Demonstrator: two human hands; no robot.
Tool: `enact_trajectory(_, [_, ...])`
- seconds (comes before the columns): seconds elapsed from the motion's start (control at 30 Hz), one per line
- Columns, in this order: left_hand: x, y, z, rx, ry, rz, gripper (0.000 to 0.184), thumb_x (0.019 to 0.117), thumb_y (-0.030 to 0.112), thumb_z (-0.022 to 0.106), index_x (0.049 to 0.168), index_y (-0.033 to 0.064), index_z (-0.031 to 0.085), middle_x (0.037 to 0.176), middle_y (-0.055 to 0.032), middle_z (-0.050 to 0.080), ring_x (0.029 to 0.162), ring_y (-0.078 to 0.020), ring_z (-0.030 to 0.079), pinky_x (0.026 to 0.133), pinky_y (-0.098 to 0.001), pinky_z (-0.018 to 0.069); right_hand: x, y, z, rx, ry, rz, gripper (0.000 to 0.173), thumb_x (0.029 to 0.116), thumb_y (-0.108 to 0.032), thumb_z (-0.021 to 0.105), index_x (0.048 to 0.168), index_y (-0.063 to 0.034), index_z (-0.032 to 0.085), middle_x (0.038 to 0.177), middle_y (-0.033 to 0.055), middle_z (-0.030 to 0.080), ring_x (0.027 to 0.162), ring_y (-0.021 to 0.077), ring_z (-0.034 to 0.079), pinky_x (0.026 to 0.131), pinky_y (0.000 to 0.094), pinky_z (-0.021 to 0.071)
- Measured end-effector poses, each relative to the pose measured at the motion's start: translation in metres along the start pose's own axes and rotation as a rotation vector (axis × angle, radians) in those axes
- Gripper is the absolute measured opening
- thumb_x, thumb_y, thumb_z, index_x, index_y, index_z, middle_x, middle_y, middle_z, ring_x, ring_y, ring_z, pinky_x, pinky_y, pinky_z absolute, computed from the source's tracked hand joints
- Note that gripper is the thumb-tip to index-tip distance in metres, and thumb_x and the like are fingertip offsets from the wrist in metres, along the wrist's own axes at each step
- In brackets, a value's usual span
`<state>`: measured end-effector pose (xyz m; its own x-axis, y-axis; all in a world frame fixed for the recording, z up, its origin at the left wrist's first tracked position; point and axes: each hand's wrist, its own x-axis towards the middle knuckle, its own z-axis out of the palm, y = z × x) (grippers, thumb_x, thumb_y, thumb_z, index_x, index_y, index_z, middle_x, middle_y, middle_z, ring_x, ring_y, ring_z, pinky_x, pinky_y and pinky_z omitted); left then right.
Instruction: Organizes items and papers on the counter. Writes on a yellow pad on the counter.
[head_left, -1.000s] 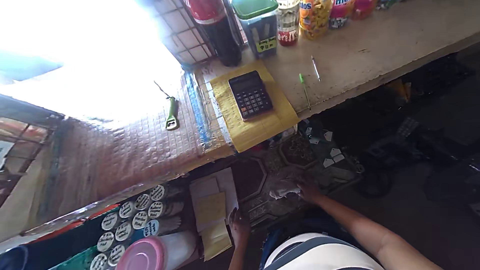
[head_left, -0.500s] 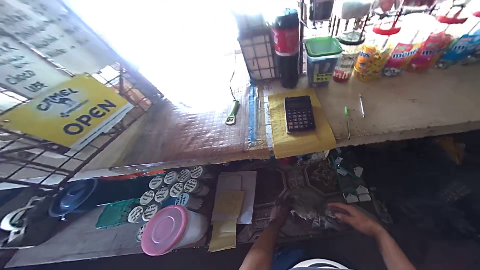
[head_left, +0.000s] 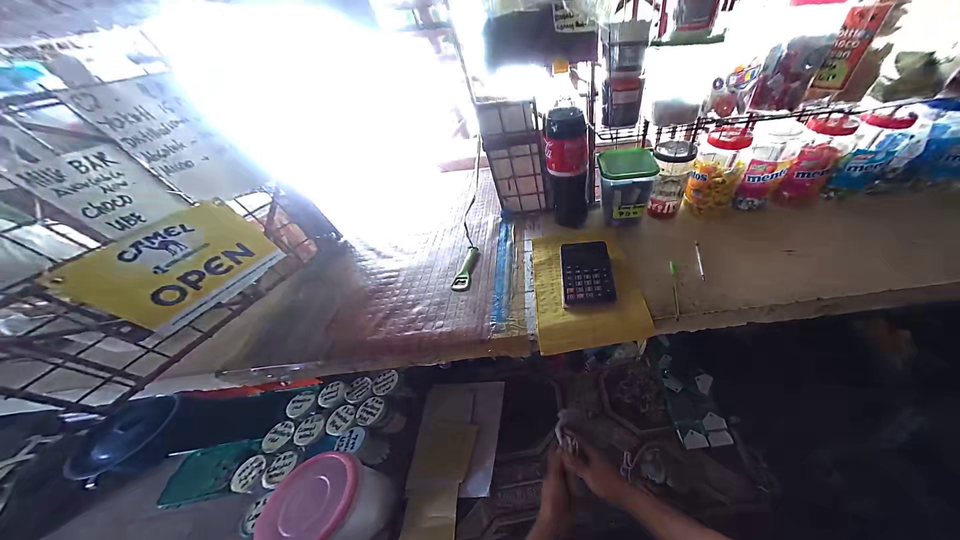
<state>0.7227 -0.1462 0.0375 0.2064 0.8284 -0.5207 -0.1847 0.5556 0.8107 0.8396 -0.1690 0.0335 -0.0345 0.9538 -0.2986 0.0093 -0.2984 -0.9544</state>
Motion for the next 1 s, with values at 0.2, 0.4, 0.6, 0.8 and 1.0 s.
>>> enact_trajectory(0.2, [-0.024,0.028,0.001,-0.054,-0.275,-0.132,0.069,0.1097,0.046,0.001,0.159,0.0033,0.025,0.158,-0.0171,0.040,0.140,-0.0239,0.045,0.115,-0.0409,0.0376,0.018,0.007,-0.012,-0.182,0.065,-0.141,0.052,0.1031,-0.018,0.059,0.147,0.0081,0.047,0.146,0.0282,0.053,0.137,0.0316,0.052,0.119,0.0418,0.0377])
enact_trajectory(0.4, [-0.009,0.012,-0.053,0.173,0.123,0.010,0.047,0.1107,0.023,0.041,0.151,-0.0026,0.040,0.150,-0.0259,0.047,0.135,-0.0339,0.049,0.109,-0.0500,0.0422,0.004,-0.134,-0.131,-0.560,0.329,-0.250,0.033,0.1044,-0.018,0.056,0.125,0.0058,0.066,0.121,0.0217,0.070,0.114,0.0299,0.068,0.104,0.0441,0.0521])
enact_trajectory(0.6, [-0.021,0.006,-0.077,0.276,0.105,0.025,0.039,0.1065,0.012,0.047,0.141,-0.0065,0.048,0.143,-0.0260,0.051,0.129,-0.0321,0.052,0.106,-0.0494,0.0442,0.073,-0.181,-0.300,-0.813,1.005,0.045,0.042,0.1074,-0.021,0.053,0.143,-0.0001,0.054,0.135,0.0301,0.061,0.128,0.0487,0.056,0.106,0.0636,0.0429])
enact_trajectory(0.8, [-0.034,-0.002,-0.091,0.264,0.147,0.068,0.037,0.1053,0.009,0.048,0.138,-0.0088,0.050,0.139,-0.0259,0.054,0.123,-0.0284,0.056,0.103,-0.0438,0.0474,0.090,-0.195,-0.307,-0.944,0.995,0.269,0.040,0.1008,-0.007,0.058,0.140,0.0001,0.055,0.132,0.0304,0.061,0.126,0.0480,0.058,0.101,0.0635,0.0462])
enact_trajectory(1.0, [-0.038,-0.004,-0.112,0.335,0.151,0.054,0.037,0.1059,0.009,0.048,0.137,-0.0100,0.050,0.137,-0.0280,0.056,0.121,-0.0302,0.058,0.100,-0.0452,0.0487,0.065,-0.199,-0.257,-0.874,0.834,0.275,0.046,0.1078,-0.024,0.049,0.146,0.0015,0.048,0.144,0.0323,0.051,0.127,0.0473,0.057,0.103,0.0618,0.0450])
